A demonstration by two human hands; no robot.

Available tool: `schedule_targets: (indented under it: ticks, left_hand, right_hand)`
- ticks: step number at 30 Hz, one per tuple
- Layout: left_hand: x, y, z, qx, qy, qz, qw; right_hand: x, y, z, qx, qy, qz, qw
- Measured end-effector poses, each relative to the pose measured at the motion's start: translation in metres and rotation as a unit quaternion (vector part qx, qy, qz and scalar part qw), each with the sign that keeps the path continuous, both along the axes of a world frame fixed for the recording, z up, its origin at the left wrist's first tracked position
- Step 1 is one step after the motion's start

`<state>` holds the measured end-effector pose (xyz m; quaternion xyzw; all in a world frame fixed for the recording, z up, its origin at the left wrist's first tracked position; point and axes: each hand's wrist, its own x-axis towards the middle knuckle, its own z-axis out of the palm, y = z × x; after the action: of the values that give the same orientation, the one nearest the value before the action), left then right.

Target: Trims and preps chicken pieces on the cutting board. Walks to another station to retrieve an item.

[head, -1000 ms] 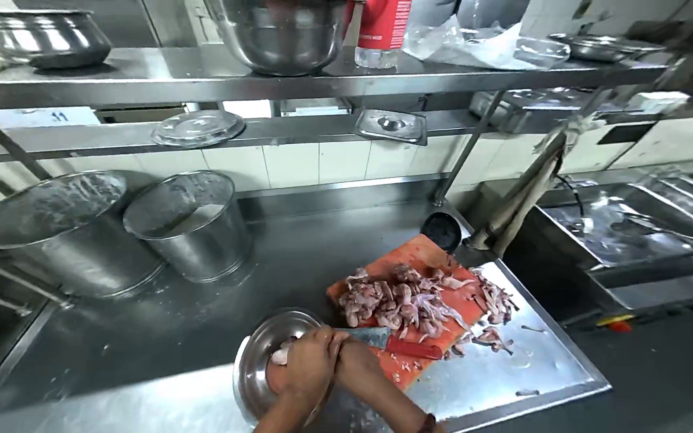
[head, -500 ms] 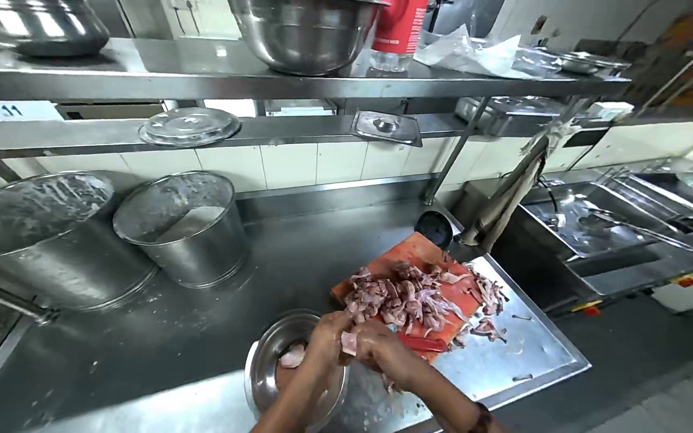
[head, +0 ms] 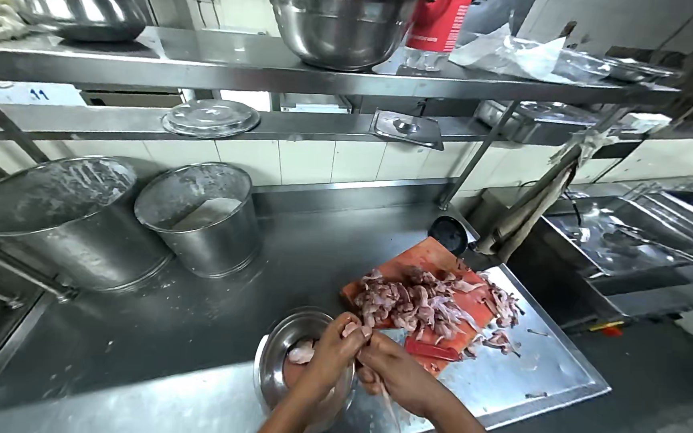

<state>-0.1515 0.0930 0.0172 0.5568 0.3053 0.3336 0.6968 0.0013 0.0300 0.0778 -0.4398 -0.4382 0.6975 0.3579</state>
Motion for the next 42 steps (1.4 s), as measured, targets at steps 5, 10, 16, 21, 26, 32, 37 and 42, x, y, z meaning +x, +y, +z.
schedule_targets:
  ticks: [5,10,16,21,26,32,37,42]
  left_hand:
    - [0.003,-0.014,0.005,-0.066,-0.084,-0.037,0.994]
    - [0.025,-0.029,-0.002,-0.004,-0.068,0.114,0.991]
    - [0.029,-0.025,0.021,-0.135,-0.032,0.211,0.968]
    - [0.027,-0.028,0.028,-0.298,-0.076,0.143,0.941]
    - [0.025,-0.027,-0.001,-0.077,-0.044,0.131,0.987]
    - [0.031,-0.032,-0.007,0.140,0.108,0.153,0.972]
    - [0.061,-0.043,0.000,0.423,0.329,0.166,0.828]
    - [0.103,-0.046,-0.012,0.480,0.374,0.285,0.741]
  right_hand:
    - [0.004,-0.008,-0.001,0.146,-0.244,0.036,0.958]
    - [0.001,-0.015,-0.007,0.208,-0.474,0.032,0.855]
    - [-0.002,-0.031,-0.016,0.214,-0.542,-0.001,0.813]
    - [0.015,-0.043,-0.023,0.277,-0.531,-0.007,0.800]
    - [0.054,-0.029,-0.037,0.115,-0.318,0.000,0.941]
    - [0.099,-0.023,-0.052,0.009,-0.278,0.055,0.959]
    - [0.113,-0.020,-0.031,0.054,-0.329,0.101,0.938]
    - [0.116,-0.022,-0.019,0.154,-0.385,0.097,0.905]
